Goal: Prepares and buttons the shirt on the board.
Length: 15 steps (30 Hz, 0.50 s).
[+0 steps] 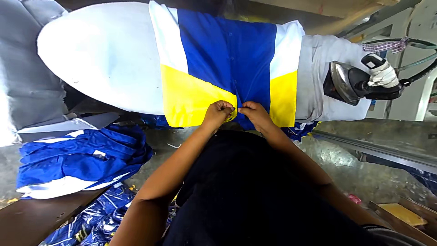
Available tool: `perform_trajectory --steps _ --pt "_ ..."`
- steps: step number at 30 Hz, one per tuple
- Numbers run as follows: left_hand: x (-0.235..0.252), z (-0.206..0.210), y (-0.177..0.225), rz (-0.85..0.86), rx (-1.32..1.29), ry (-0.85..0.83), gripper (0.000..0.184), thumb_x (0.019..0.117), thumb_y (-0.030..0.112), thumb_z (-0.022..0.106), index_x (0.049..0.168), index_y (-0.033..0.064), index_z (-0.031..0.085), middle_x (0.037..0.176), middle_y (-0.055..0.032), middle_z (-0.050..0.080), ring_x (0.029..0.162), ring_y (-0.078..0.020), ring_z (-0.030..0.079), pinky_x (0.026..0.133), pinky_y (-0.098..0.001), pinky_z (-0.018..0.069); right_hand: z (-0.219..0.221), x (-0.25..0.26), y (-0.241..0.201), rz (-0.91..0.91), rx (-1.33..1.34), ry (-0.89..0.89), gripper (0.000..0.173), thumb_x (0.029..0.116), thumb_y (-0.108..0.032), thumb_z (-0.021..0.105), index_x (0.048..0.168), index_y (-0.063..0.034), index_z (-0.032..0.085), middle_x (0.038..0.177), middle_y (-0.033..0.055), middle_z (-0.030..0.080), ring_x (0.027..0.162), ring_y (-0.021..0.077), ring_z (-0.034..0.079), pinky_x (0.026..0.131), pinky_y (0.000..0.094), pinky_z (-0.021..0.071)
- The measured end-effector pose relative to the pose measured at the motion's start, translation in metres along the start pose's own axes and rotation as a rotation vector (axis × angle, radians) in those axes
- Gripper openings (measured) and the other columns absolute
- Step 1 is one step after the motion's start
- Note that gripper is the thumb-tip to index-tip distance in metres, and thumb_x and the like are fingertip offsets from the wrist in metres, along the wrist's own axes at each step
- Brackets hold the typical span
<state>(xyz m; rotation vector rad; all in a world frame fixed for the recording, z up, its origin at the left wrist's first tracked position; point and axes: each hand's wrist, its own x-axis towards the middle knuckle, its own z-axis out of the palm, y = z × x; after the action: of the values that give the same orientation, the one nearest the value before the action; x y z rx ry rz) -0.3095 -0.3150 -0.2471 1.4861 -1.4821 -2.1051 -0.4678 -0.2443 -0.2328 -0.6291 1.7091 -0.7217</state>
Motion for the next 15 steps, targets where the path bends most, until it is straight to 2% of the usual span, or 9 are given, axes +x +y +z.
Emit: perform_trajectory --steps 3,7,12,15 --pt "0.0 0.002 -0.001 0.017 0.01 0.001 0.01 0.1008 0.008 0.062 0.105 -0.0016 0.065 0.083 -0.005 0.062 0.068 -0.007 0.057 0.066 -0.0237 0.0497 0.01 0.0 0.006 -0.035 0.0 0.039 0.013 0.0978 -0.006 0.067 0.105 0.0034 0.065 0.093 0.0089 0.063 0.083 0.0114 0.058 0.078 0.0296 0.0494" --pt "0.0 0.002 -0.003 0.004 0.004 -0.003 0.013 0.1016 0.008 0.061 0.107 -0.0032 0.064 0.087 -0.0069 0.063 0.07 -0.0085 0.058 0.068 -0.0255 0.0515 0.014 0.0 0.011 -0.015 0.152 0.055 0.02 0.0952 -0.001 0.068 0.114 0.0039 0.064 0.099 0.0094 0.066 0.086 0.0098 0.062 0.078 0.0264 0.0532" --pt "-0.001 0.008 -0.001 -0.012 -0.021 0.035 0.013 0.1017 0.007 0.061 0.108 -0.0032 0.064 0.088 -0.0075 0.063 0.071 -0.0089 0.059 0.07 -0.0256 0.0526 0.02 -0.002 0.015 0.07 0.348 0.093 0.014 0.0977 -0.001 0.065 0.112 0.001 0.064 0.1 0.0066 0.065 0.084 0.011 0.063 0.075 0.0283 0.0559" --pt "-0.001 0.01 -0.005 -0.001 -0.04 0.085 0.014 0.1013 0.007 0.061 0.109 -0.0042 0.064 0.088 -0.0085 0.062 0.073 -0.0098 0.059 0.072 -0.0274 0.0529 0.022 -0.016 0.007 0.034 0.207 0.054 0.024 0.1033 -0.006 0.059 0.125 0.0022 0.063 0.113 0.0103 0.067 0.09 0.012 0.066 0.08 0.0291 0.0573"
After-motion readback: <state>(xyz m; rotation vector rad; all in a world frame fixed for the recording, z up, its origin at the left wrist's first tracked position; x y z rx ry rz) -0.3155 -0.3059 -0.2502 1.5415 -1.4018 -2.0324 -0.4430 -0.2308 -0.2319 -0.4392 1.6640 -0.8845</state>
